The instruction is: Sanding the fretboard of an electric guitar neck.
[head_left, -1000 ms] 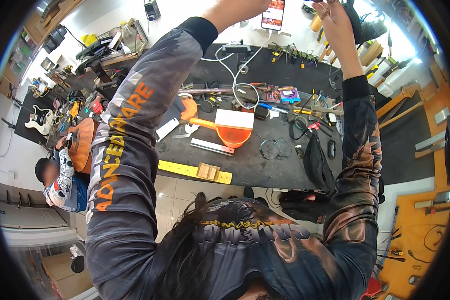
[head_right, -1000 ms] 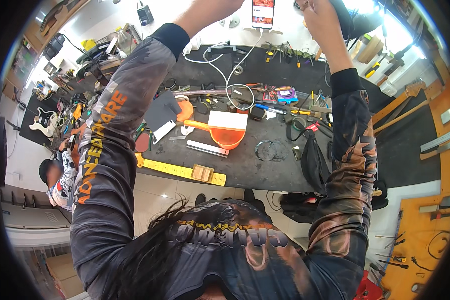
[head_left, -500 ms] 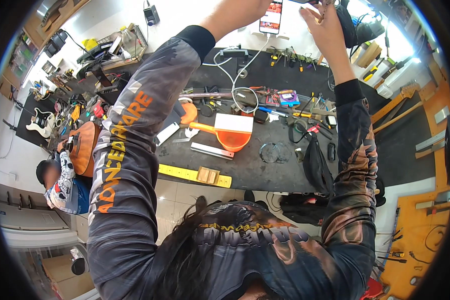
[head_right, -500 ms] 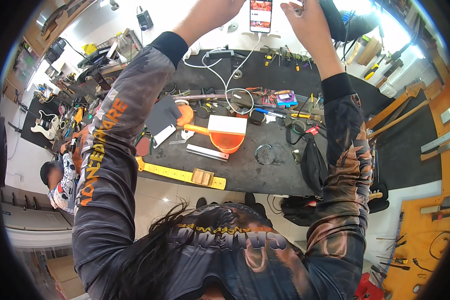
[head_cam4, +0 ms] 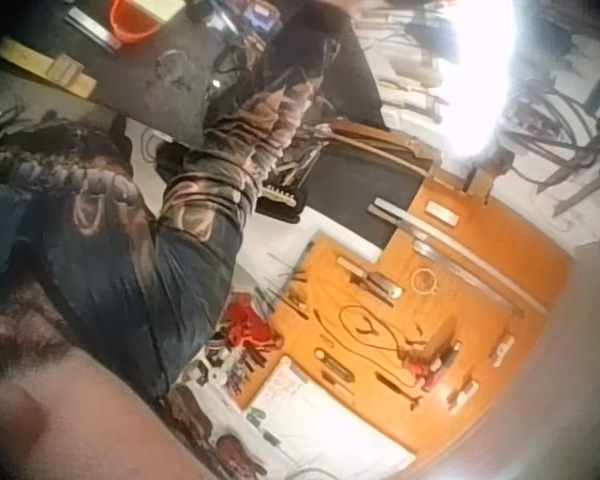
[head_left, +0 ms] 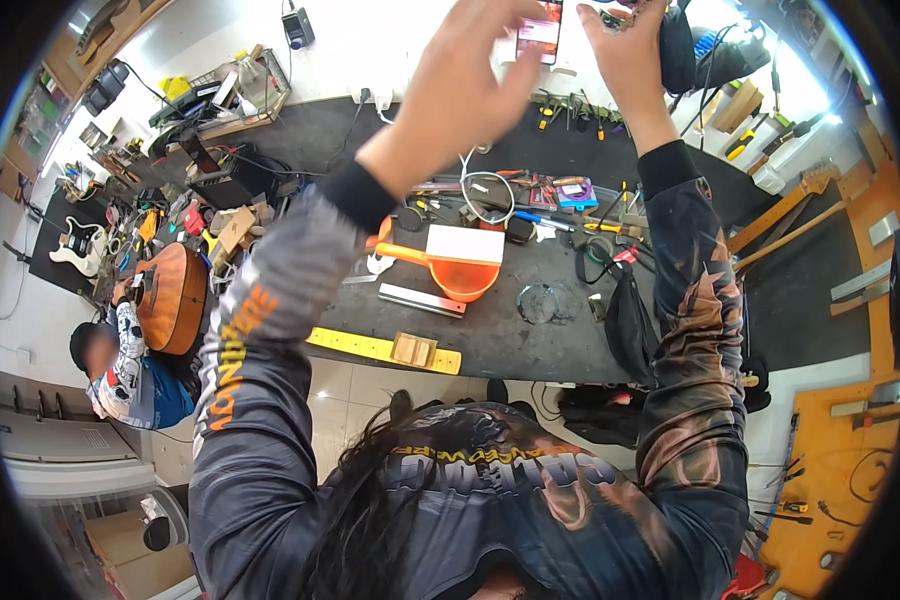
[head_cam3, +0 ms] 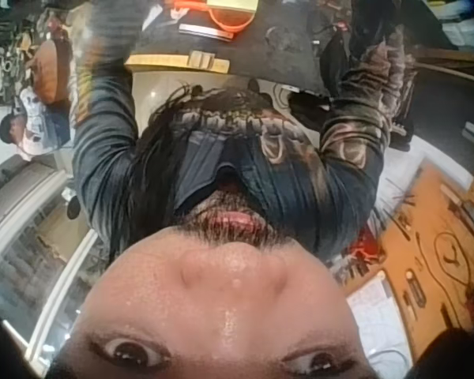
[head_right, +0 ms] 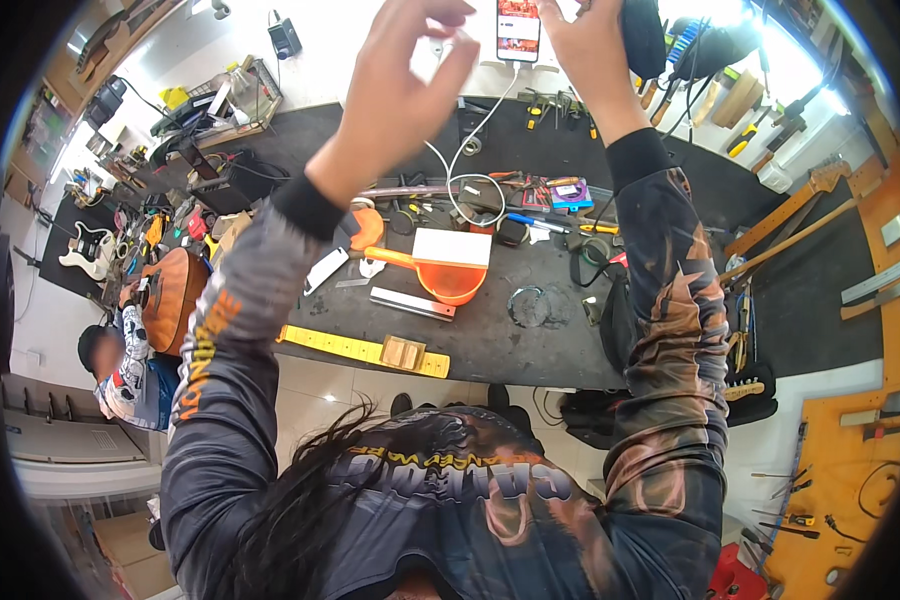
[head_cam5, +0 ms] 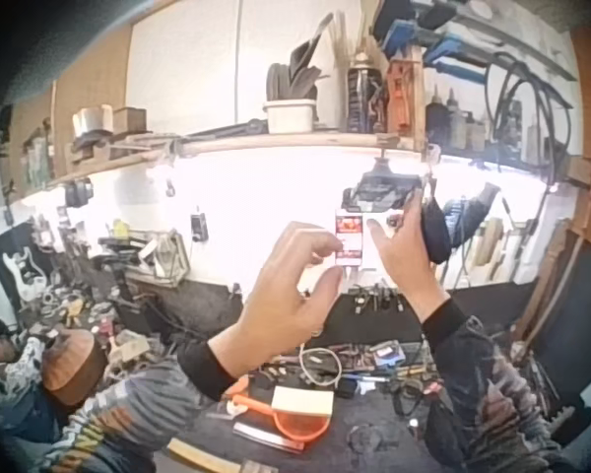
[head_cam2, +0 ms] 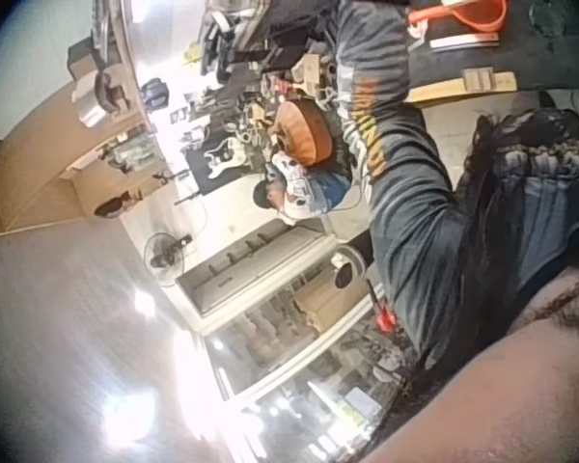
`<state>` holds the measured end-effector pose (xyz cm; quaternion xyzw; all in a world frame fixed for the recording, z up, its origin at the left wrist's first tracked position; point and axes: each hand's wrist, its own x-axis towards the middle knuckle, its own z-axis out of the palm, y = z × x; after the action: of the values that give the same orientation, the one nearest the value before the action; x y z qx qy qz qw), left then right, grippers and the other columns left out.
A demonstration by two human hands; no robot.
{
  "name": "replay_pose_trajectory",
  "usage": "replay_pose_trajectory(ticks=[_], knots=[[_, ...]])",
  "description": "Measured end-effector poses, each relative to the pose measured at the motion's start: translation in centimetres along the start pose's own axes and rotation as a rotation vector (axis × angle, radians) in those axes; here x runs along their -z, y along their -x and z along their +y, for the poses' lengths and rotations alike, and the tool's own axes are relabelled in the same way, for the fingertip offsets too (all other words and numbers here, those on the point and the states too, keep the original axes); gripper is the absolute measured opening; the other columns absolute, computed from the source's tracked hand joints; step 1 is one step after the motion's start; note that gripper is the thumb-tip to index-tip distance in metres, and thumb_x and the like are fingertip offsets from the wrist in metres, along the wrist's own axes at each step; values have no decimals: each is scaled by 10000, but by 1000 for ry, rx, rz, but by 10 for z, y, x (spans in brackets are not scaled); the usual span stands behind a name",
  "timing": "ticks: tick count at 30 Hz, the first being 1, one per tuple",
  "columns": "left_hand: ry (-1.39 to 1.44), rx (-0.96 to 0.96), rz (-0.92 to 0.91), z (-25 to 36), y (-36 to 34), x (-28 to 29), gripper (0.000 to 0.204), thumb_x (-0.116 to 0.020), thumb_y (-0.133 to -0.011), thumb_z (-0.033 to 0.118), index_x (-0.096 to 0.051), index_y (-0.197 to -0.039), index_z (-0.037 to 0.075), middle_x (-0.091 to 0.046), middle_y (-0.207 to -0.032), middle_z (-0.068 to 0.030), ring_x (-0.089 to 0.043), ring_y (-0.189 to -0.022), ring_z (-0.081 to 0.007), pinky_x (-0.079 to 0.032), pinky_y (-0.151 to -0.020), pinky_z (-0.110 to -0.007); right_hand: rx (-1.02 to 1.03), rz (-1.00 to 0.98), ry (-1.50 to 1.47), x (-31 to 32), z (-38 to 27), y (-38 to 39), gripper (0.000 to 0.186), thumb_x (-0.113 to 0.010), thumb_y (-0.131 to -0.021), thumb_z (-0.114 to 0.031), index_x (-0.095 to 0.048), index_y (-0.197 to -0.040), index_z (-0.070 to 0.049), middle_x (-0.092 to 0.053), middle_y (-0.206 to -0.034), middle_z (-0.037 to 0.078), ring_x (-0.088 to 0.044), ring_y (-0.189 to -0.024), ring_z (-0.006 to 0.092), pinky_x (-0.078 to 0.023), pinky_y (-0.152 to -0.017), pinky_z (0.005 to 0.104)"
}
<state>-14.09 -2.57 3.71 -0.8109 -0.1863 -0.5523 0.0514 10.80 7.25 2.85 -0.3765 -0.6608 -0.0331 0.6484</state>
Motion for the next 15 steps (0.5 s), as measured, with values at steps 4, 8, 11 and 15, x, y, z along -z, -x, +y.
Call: replay_pose_trajectory(ticks=[4, 8, 11, 15], knots=[[351, -208, -161, 91, 31, 27, 160, -725, -955, 99, -731, -1105, 41, -768, -1046, -139, -750, -904, -274, -610, -772, -394, 41, 42, -33, -19, 7, 9, 1130, -876, -987, -145, -106, -1754, 163, -569, -1519, 260, -588, -1172, 268, -531, -1043, 371], [583, -306, 66, 191, 21, 50, 226, -763, -717, 66, -729, -936, 20, -728, -955, -139, -691, -694, -313, -582, -618, -396, -20, 86, 63, -19, 3, 8, 1088, -881, -993, -149, -150, -1739, 154, -631, -1307, 189, -592, -1114, 260, -529, -1000, 379], [676, -222, 127, 209, 14, 62, 220, -758, -704, 61, -719, -916, 20, -724, -952, -140, -681, -682, -312, -579, -611, -397, 65, 133, -28, -26, 2, 8, 1063, -879, -1001, -153, -167, -1733, 145, -634, -1187, 138, -586, -1041, 245, -524, -974, 378], [710, -158, 142, 216, 5, 67, 212, -752, -686, 56, -705, -890, 21, -719, -949, -141, -668, -666, -311, -574, -603, -398, 76, 163, 48, -25, 14, 4, 1048, -875, -1004, -140, -174, -1738, 121, -627, -1143, 121, -587, -1012, 226, -523, -921, 378]])
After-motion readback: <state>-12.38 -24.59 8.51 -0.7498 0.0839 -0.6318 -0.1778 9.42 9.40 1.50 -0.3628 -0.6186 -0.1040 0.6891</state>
